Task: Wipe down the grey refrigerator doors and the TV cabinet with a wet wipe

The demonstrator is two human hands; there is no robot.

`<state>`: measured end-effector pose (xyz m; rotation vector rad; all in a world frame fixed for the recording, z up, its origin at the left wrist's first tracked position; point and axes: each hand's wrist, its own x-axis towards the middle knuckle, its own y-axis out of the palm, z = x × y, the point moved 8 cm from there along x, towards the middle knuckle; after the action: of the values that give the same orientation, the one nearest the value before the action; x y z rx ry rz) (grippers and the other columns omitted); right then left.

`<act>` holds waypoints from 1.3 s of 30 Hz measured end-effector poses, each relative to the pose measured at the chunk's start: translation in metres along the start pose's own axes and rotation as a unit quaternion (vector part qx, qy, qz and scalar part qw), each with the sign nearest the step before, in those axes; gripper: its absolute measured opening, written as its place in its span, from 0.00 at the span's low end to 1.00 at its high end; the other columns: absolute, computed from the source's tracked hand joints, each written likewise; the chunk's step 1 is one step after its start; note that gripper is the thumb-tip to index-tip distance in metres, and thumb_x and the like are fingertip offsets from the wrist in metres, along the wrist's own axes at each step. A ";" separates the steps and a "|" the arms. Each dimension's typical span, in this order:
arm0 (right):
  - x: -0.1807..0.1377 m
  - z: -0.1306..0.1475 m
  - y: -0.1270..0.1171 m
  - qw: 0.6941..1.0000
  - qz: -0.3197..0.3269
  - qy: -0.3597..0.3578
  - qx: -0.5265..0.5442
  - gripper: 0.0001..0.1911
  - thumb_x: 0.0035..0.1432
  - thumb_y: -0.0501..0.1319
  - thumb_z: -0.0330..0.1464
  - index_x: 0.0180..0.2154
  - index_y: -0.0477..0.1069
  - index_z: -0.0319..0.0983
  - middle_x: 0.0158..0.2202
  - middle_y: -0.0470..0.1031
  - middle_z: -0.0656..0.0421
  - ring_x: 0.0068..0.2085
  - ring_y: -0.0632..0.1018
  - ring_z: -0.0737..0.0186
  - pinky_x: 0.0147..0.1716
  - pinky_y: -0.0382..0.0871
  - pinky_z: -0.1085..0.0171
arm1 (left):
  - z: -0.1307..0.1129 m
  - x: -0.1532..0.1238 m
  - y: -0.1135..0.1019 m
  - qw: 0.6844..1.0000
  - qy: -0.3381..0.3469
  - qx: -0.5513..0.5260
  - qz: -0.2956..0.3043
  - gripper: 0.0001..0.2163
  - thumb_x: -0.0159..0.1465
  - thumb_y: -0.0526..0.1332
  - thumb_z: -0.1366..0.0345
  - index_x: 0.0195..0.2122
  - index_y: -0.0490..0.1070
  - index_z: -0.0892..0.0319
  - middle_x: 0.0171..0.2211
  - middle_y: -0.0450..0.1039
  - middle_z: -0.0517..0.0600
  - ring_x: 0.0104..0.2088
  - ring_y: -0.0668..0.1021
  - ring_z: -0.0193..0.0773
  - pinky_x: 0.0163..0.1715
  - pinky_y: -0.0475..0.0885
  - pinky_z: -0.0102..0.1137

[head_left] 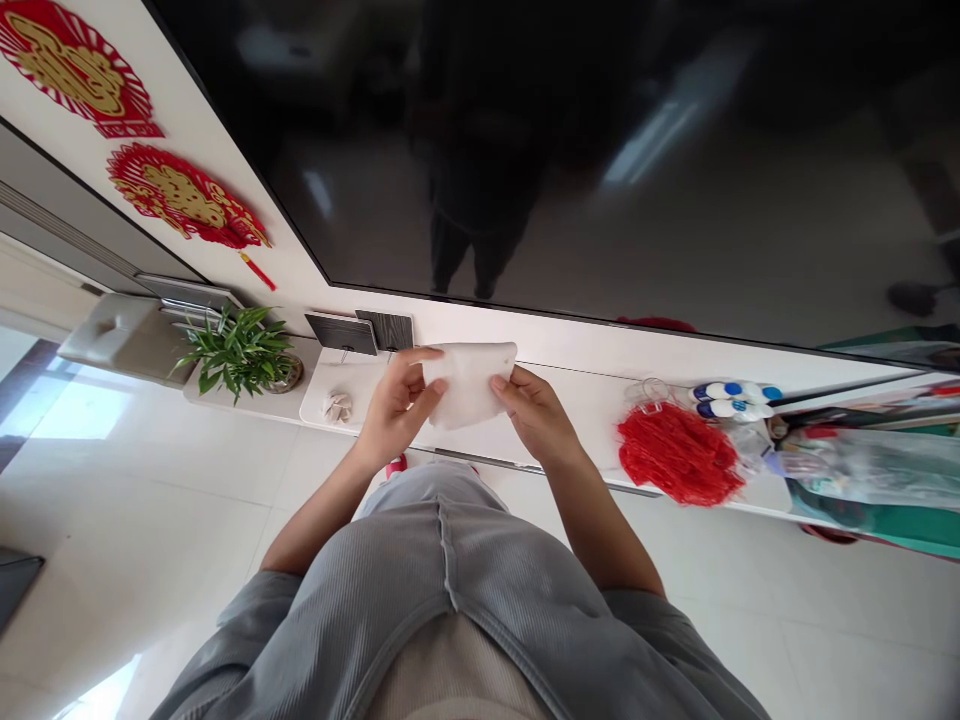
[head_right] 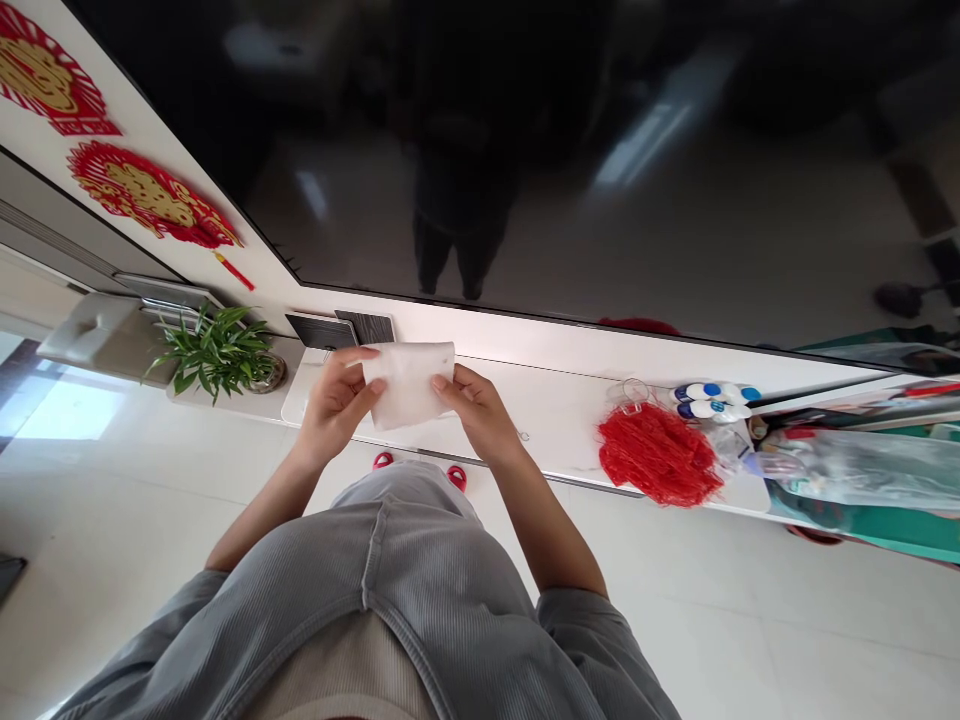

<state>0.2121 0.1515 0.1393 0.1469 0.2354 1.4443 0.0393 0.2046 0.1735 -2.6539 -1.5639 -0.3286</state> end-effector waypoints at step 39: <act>-0.045 0.077 -0.038 0.919 0.085 -0.333 -0.192 0.07 0.66 0.67 0.38 0.45 0.80 0.47 0.62 0.73 0.54 0.67 0.71 0.51 0.65 0.70 0.45 | -0.050 0.023 0.069 0.952 0.225 0.209 0.000 0.12 0.68 0.62 0.73 0.47 0.81 0.50 0.36 0.67 0.49 0.40 0.72 0.33 0.43 0.70 0.29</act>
<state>0.2632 0.1052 0.2082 0.3322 -0.6318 1.4997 0.1018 0.1834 0.2318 -2.0747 -1.3125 -0.4951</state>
